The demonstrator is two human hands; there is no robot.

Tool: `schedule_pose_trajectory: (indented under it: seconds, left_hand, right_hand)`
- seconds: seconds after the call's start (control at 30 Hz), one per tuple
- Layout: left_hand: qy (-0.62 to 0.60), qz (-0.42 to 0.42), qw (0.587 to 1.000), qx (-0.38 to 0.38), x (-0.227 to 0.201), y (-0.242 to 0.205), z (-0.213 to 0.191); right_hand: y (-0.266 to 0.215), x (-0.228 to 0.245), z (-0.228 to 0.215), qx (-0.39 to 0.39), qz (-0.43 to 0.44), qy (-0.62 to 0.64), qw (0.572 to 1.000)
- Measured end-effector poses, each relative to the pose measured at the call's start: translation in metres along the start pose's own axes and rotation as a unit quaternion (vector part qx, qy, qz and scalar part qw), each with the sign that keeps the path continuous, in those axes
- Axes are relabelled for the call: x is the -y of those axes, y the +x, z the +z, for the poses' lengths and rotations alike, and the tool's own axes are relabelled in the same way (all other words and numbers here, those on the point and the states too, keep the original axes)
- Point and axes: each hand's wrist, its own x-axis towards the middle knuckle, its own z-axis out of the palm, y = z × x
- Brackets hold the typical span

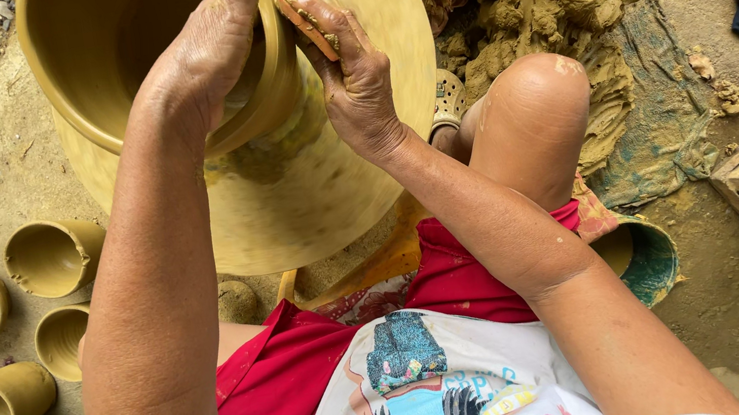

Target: The person smooths the interior and exterior of a clay pot on a rotating potter's wheel using a wet sponge and then attaches a small handle to the side of the pot.

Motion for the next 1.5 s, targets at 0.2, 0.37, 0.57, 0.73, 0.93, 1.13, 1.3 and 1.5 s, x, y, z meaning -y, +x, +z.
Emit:
schedule_pose_trajectory:
  seconds: [0.2, 0.37, 0.57, 0.73, 0.93, 1.13, 1.3, 1.5]
  left_hand:
    - [-0.026, 0.027, 0.999, -0.002, 0.014, 0.004, -0.003]
    - [-0.020, 0.001, 1.000, -0.009, 0.019, 0.000, -0.004]
    - [-0.048, 0.034, 0.998, 0.004, 0.030, -0.001, -0.004]
    - [-0.028, 0.025, 0.999, -0.008, 0.035, 0.001, 0.000]
    - [-0.026, 0.051, 0.998, -0.003, 0.035, -0.002, 0.001]
    - [0.052, 0.055, 0.997, 0.026, 0.031, -0.006, 0.000]
    - [0.127, 0.041, 0.990, -0.051, 0.042, -0.032, -0.030]
    - [-0.133, 0.265, 0.880, -0.371, 0.194, -0.039, -0.131]
  right_hand:
    - [-0.003, -0.001, 0.009, 0.007, -0.013, 0.020, 1.000]
    - [-0.007, 0.001, 0.011, 0.009, -0.016, -0.010, 1.000]
    - [-0.013, 0.004, 0.014, 0.022, -0.018, 0.006, 1.000]
    - [-0.018, 0.003, 0.013, 0.033, -0.018, 0.026, 0.999]
    - [-0.022, 0.003, 0.008, 0.038, -0.026, 0.014, 0.999]
    - [-0.027, 0.000, 0.001, 0.045, 0.035, 0.022, 0.998]
    - [-0.033, -0.018, 0.003, 0.039, 0.012, 0.035, 0.999]
    - [-0.011, -0.055, -0.004, -0.049, 0.100, 0.126, 0.986]
